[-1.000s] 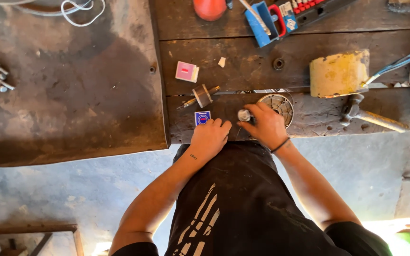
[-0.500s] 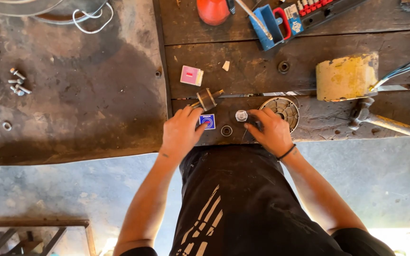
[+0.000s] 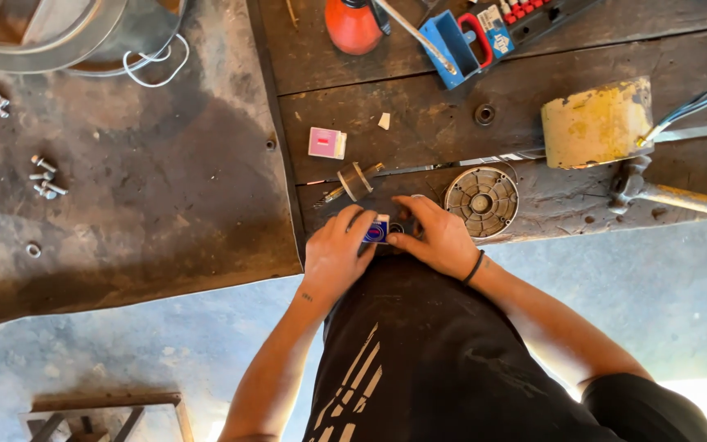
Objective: Repairing an electric motor by inspecting the rotor and installing a new bearing on the shaft.
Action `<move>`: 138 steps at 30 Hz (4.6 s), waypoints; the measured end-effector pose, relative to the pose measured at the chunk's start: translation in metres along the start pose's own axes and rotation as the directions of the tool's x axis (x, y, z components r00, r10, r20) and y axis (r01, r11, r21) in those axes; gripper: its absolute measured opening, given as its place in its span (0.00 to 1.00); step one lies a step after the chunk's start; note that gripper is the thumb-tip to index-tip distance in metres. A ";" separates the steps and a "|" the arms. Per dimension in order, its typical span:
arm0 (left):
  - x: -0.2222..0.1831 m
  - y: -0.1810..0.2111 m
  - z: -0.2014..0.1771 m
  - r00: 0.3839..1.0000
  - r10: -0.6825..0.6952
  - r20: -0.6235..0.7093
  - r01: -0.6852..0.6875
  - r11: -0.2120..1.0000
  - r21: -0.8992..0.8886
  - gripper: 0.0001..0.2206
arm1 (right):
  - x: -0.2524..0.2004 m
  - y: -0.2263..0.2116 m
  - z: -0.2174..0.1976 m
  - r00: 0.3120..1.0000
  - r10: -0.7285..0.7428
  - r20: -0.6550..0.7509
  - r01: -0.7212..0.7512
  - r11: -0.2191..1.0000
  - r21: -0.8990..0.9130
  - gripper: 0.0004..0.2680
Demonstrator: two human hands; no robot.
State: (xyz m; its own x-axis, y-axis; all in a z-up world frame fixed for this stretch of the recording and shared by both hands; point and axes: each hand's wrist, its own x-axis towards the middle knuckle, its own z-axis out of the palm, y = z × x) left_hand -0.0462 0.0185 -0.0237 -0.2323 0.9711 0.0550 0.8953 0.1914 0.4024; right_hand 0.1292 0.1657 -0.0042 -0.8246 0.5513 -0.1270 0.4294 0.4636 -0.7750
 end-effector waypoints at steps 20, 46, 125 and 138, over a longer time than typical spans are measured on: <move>0.008 0.013 -0.062 0.966 -0.177 -0.188 -0.034 0.635 -0.772 0.11 | -0.006 -0.036 -0.013 0.924 -0.193 -0.330 0.273 0.938 0.214 0.08; -0.019 0.004 -0.060 0.999 -0.024 -0.030 0.001 0.796 -0.605 0.11 | -0.006 -0.048 -0.023 0.943 -0.332 -0.001 0.324 0.922 0.211 0.07; -0.009 0.041 -0.108 0.819 0.139 -0.556 -0.495 0.660 -0.564 0.05 | -0.020 -0.077 -0.055 0.693 -0.622 -0.364 0.713 0.666 0.220 0.12; -0.020 0.046 -0.104 0.901 0.158 -0.404 -0.378 0.742 -0.554 0.05 | -0.030 -0.094 -0.060 0.904 -0.427 -0.022 0.426 0.896 0.129 0.06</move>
State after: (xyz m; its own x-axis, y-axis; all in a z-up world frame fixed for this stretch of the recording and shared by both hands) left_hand -0.0403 -0.0076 0.0888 -0.2220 0.8474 0.4824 0.5417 -0.3042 0.7836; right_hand 0.1352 0.1473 0.1098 -0.9207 0.3158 0.2294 -0.0142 0.5602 -0.8282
